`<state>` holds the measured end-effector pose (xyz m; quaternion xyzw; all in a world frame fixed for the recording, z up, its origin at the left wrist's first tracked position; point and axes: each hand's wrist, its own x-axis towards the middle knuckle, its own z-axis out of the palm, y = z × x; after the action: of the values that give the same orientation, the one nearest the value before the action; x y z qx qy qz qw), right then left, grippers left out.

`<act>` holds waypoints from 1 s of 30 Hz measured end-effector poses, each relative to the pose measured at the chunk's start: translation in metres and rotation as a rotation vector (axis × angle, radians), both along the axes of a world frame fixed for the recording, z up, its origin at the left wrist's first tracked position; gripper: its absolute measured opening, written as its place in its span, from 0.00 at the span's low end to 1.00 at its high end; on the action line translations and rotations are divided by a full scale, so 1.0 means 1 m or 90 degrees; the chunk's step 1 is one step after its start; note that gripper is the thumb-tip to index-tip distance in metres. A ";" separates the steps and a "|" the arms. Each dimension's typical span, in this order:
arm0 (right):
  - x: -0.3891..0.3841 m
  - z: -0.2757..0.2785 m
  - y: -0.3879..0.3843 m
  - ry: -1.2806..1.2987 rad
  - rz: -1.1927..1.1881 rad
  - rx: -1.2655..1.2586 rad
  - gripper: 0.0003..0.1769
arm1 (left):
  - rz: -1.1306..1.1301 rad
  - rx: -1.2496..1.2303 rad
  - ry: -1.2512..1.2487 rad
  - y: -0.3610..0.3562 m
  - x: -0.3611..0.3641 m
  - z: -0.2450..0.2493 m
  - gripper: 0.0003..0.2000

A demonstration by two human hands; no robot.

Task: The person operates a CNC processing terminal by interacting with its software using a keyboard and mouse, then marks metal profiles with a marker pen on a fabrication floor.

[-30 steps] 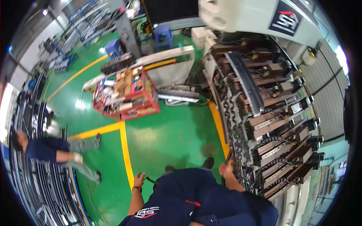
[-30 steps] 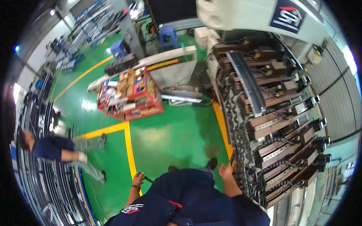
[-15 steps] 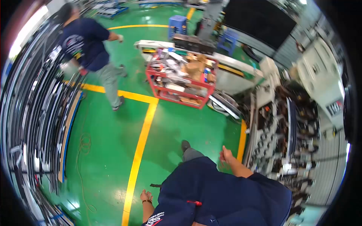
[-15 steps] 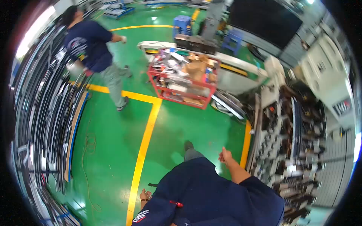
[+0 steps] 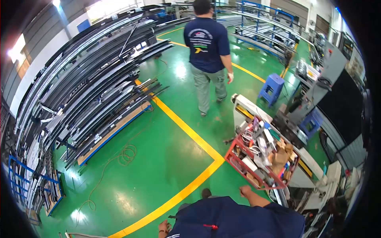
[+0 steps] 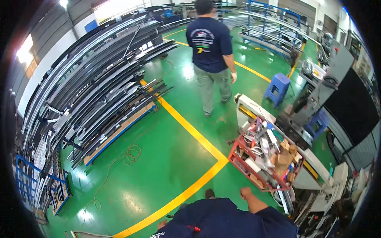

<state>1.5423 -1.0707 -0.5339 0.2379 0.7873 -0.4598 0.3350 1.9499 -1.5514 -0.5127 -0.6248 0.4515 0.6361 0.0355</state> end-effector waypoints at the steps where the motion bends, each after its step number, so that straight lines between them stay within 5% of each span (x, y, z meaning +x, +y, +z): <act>1: -0.041 -0.002 -0.023 0.074 0.087 0.041 0.17 | -0.022 -0.024 0.002 -0.017 -0.024 0.010 0.20; 3: -0.151 -0.027 -0.074 0.291 0.682 0.239 0.10 | 0.066 -0.091 0.010 -0.036 -0.079 0.028 0.22; 4: -0.180 -0.003 -0.118 0.214 0.489 0.115 0.04 | 0.169 -0.141 0.022 -0.037 -0.109 0.033 0.20; 6: -0.241 0.050 -0.208 0.140 0.024 -0.160 0.09 | 0.113 -0.183 0.025 -0.060 -0.152 0.027 0.19; 11: -0.362 0.100 -0.352 0.114 0.159 -0.217 0.12 | 0.046 -0.021 -0.019 -0.116 -0.261 0.004 0.19; 16: -0.409 0.035 -0.358 0.100 0.480 -0.070 0.20 | -0.052 0.049 -0.089 -0.208 -0.403 0.011 0.19; 18: -0.426 -0.063 -0.325 0.573 0.884 0.137 0.21 | -0.091 0.044 -0.090 -0.259 -0.485 0.024 0.19; 20: -0.440 -0.049 -0.298 0.120 0.589 0.114 0.19 | -0.124 0.020 -0.083 -0.313 -0.568 0.032 0.19; 22: -0.454 -0.040 -0.269 -0.122 0.090 -0.126 0.14 | -0.153 -0.018 -0.071 -0.365 -0.651 0.035 0.20; 25: -0.474 -0.014 -0.263 -0.053 -0.075 0.040 0.12 | -0.177 -0.063 -0.032 -0.422 -0.784 0.029 0.20; 28: -0.524 -0.007 -0.258 -0.131 -0.280 -0.018 0.15 | -0.178 -0.079 0.040 -0.450 -0.913 0.021 0.21; 30: -0.561 -0.021 -0.251 -0.048 -0.204 0.025 0.19 | -0.157 -0.108 0.091 -0.440 -0.992 0.016 0.20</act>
<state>0.9808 -1.3220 -0.5547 0.3840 0.7348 -0.4828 0.2820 0.9578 -1.9911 -0.4964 -0.5182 0.5783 0.6294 0.0285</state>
